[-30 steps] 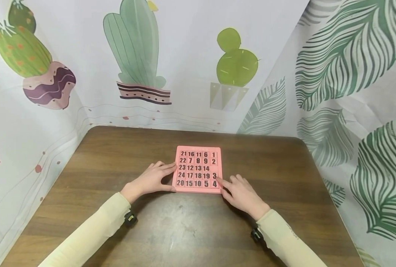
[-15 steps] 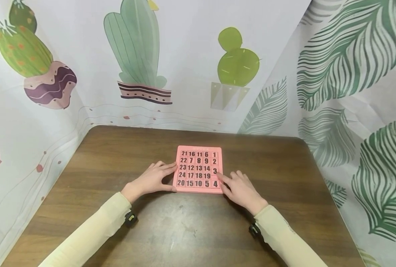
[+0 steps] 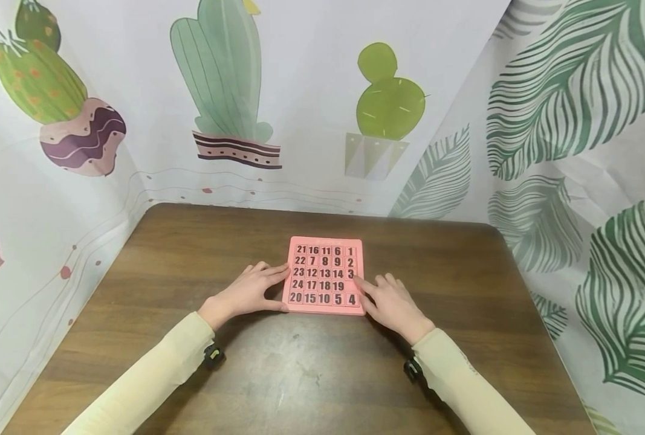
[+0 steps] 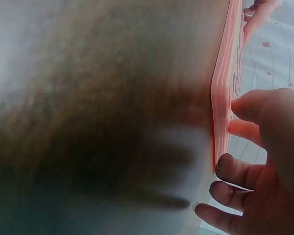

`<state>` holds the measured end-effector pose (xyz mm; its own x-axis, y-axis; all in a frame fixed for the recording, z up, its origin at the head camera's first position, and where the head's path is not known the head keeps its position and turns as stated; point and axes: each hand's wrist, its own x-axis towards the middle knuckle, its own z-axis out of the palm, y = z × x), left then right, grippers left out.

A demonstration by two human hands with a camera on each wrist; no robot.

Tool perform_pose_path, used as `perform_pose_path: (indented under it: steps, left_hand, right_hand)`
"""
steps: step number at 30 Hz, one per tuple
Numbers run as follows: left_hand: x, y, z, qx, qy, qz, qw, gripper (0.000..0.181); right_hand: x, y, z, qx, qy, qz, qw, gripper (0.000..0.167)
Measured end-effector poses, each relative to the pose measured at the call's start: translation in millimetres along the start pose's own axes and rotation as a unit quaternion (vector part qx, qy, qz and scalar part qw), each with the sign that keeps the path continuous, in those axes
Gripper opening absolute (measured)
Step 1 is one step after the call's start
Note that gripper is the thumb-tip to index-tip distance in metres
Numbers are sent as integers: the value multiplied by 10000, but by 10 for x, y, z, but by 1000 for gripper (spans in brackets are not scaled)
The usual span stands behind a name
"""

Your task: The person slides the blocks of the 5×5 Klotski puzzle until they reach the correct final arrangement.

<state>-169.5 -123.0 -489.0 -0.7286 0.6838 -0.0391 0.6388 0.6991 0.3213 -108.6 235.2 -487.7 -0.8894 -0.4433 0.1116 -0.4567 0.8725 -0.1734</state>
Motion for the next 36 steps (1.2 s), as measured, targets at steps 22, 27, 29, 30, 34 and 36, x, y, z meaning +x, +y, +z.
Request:
perform_pose_path:
  steps: [22, 27, 29, 30, 34, 36]
  left_hand:
    - [1, 1, -4, -152, -19, -46, 9999, 94]
    - [2, -6, 4, -156, -25, -77, 9998, 94]
    - [3, -4, 5, -167, -32, -75, 9998, 94]
    - [3, -3, 5, -164, -43, -80, 9998, 94]
    - [6, 0, 9, -144, -48, -88, 9998, 95]
    - [8, 0, 10, -115, -55, -95, 9999, 95]
  right_hand:
    - [-257, -45, -70, 96, 234, -407, 9989, 42]
    - [-329, -73, -74, 123, 205, -480, 9986, 42]
    - [-357, -87, -79, 138, 182, -508, 9984, 42]
    - [-369, -92, -79, 144, 181, -518, 9984, 42]
    - [-414, -106, -76, 167, 137, -539, 9983, 42]
    - [-431, -112, -77, 172, 107, -561, 9982, 42]
